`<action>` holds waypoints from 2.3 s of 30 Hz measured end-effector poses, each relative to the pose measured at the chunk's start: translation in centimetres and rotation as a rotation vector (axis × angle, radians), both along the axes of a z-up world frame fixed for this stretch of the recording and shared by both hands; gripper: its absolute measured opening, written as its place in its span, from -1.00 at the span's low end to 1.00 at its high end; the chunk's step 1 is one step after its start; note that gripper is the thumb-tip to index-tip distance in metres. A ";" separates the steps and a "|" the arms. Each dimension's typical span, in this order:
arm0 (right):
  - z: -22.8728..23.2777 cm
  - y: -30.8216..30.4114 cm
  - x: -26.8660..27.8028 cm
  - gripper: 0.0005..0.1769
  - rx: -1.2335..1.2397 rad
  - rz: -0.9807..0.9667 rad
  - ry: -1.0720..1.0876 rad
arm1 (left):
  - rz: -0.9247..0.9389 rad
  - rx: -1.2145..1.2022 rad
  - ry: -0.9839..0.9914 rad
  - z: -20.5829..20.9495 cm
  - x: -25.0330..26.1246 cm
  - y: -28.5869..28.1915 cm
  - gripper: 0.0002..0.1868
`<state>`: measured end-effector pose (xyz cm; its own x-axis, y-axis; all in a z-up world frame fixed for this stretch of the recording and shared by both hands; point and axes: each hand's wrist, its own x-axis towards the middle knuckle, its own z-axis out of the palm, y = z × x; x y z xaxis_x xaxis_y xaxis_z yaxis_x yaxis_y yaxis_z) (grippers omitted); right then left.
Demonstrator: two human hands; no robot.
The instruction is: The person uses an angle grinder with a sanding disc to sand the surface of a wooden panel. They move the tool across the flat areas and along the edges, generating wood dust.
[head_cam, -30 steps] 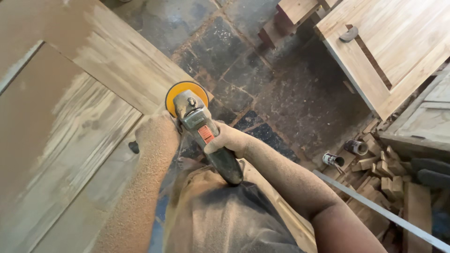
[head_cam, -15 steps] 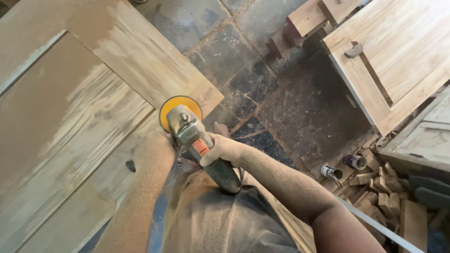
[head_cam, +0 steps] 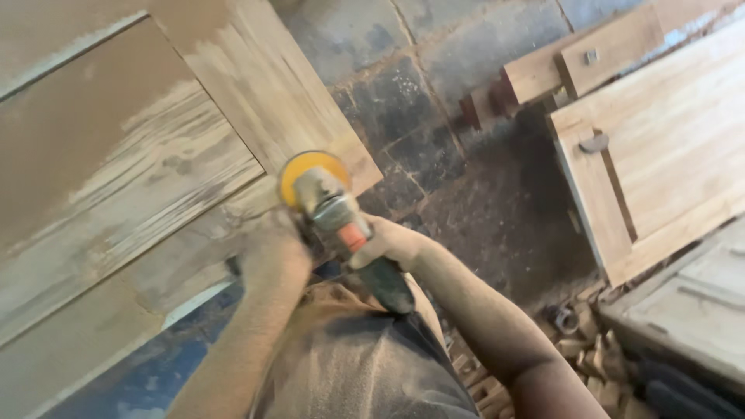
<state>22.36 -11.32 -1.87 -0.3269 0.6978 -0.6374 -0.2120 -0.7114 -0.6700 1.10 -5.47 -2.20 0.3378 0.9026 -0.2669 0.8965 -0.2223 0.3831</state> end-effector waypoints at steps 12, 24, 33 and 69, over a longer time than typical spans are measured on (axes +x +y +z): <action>1.8 4.4 6.9 -0.14 -0.095 0.164 0.048 | 0.005 0.133 0.101 1.1 6.6 -1.1 -0.38; -0.2 7.4 0.2 -0.20 -0.205 0.544 -0.100 | 0.401 0.162 0.202 0.8 0.9 -5.8 -0.60; -1.3 8.5 -6.5 -0.14 -0.214 0.644 -0.078 | 0.497 0.142 0.246 0.3 -4.8 -7.5 -0.53; -4.3 12.3 -22.2 -0.21 -0.214 0.908 -0.081 | 0.797 0.016 0.314 -3.7 -16.8 -8.7 -0.52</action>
